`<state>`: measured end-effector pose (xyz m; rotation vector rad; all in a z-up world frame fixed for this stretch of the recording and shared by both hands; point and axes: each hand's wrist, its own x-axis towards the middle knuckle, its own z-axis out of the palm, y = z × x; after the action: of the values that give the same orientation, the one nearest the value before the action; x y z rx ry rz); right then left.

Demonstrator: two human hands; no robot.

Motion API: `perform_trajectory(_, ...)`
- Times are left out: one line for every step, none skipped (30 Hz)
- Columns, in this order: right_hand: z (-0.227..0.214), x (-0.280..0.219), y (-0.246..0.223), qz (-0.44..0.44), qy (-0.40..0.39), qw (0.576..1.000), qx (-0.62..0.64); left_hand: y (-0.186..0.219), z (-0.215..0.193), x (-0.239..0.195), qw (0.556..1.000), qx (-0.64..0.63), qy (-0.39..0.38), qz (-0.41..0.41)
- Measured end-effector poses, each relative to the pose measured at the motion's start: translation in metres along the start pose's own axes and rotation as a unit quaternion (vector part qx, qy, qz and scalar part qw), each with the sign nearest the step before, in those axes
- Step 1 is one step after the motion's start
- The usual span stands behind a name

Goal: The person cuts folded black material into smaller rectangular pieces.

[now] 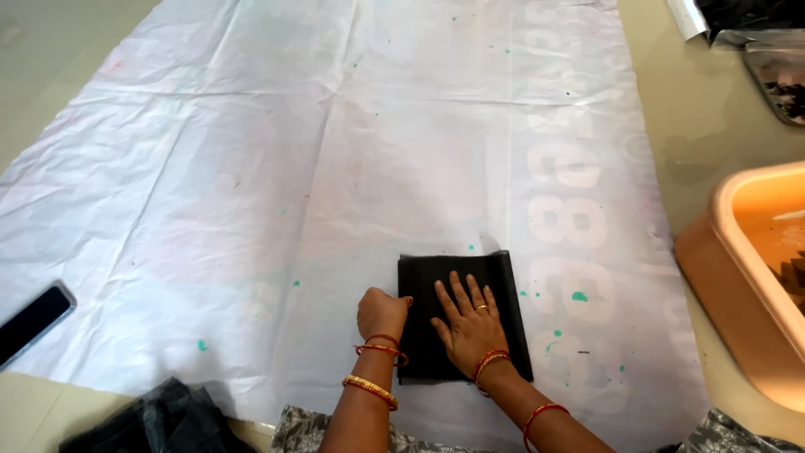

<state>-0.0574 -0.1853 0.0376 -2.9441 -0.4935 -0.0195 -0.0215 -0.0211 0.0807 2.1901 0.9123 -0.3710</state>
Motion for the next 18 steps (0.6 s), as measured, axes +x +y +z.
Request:
perform_trajectory(0.004,0.001,0.002,0.003,0.003,1.000,0.000,0.000,0.004,0.008,1.000,0.001,0.000,0.004)
perform_trajectory(0.008,0.001,0.003,-0.002,0.009,1.000,0.002,-0.002,0.009,0.015,1.000,-0.007,-0.026,-0.006)
perform_trajectory(0.012,0.000,0.005,-0.006,0.015,1.000,0.004,-0.004,0.014,0.022,0.998,-0.015,-0.053,-0.016)
perform_trajectory(0.012,0.000,0.005,-0.005,0.015,1.000,0.004,-0.008,0.020,0.028,0.998,-0.014,-0.053,-0.014)
perform_trajectory(0.012,-0.001,0.005,-0.007,0.017,1.000,0.006,-0.012,0.026,0.034,0.999,0.010,-0.049,0.009)
perform_trajectory(0.011,0.000,0.005,-0.010,0.019,1.000,0.009,-0.016,0.031,0.041,0.998,0.033,-0.043,0.032)
perform_trajectory(0.011,-0.002,0.005,-0.010,0.020,1.000,0.009,-0.020,0.031,0.041,0.998,0.033,-0.042,0.033)
perform_trajectory(0.011,-0.002,0.006,-0.008,0.013,1.000,0.012,-0.022,0.031,0.042,0.998,0.002,-0.045,0.031)
perform_trajectory(0.010,-0.002,0.006,-0.005,0.006,1.000,0.015,-0.024,0.031,0.043,0.998,-0.029,-0.048,0.030)
perform_trajectory(0.009,-0.001,0.010,-0.004,0.009,1.000,0.014,-0.026,0.032,0.047,0.998,-0.029,-0.047,0.033)
perform_trajectory(0.008,0.000,0.014,0.009,0.003,1.000,0.010,-0.028,0.033,0.051,0.998,-0.041,-0.034,0.023)
perform_trajectory(0.008,-0.002,0.020,0.023,-0.006,1.000,0.005,-0.031,0.036,0.053,0.998,-0.053,-0.023,0.013)
perform_trajectory(0.007,-0.005,0.030,0.025,-0.005,1.000,0.003,-0.029,0.035,0.051,0.998,-0.053,-0.025,0.015)
perform_trajectory(0.008,-0.011,0.039,0.059,0.001,0.998,-0.016,-0.030,0.033,0.047,0.998,-0.051,-0.031,0.019)
perform_trajectory(0.007,-0.017,0.048,0.092,0.008,0.995,-0.035,-0.031,0.031,0.042,0.998,-0.048,-0.038,0.022)
perform_trajectory(0.008,-0.021,0.055,0.093,0.012,0.995,-0.037,-0.031,0.032,0.045,0.998,-0.050,-0.037,0.025)
perform_trajectory(0.008,-0.025,0.061,0.148,0.030,0.988,-0.033,-0.031,0.033,0.047,0.997,-0.062,-0.037,0.013)
perform_trajectory(0.007,-0.030,0.068,0.202,0.047,0.978,-0.029,-0.032,0.035,0.048,0.997,-0.073,-0.036,-0.001)
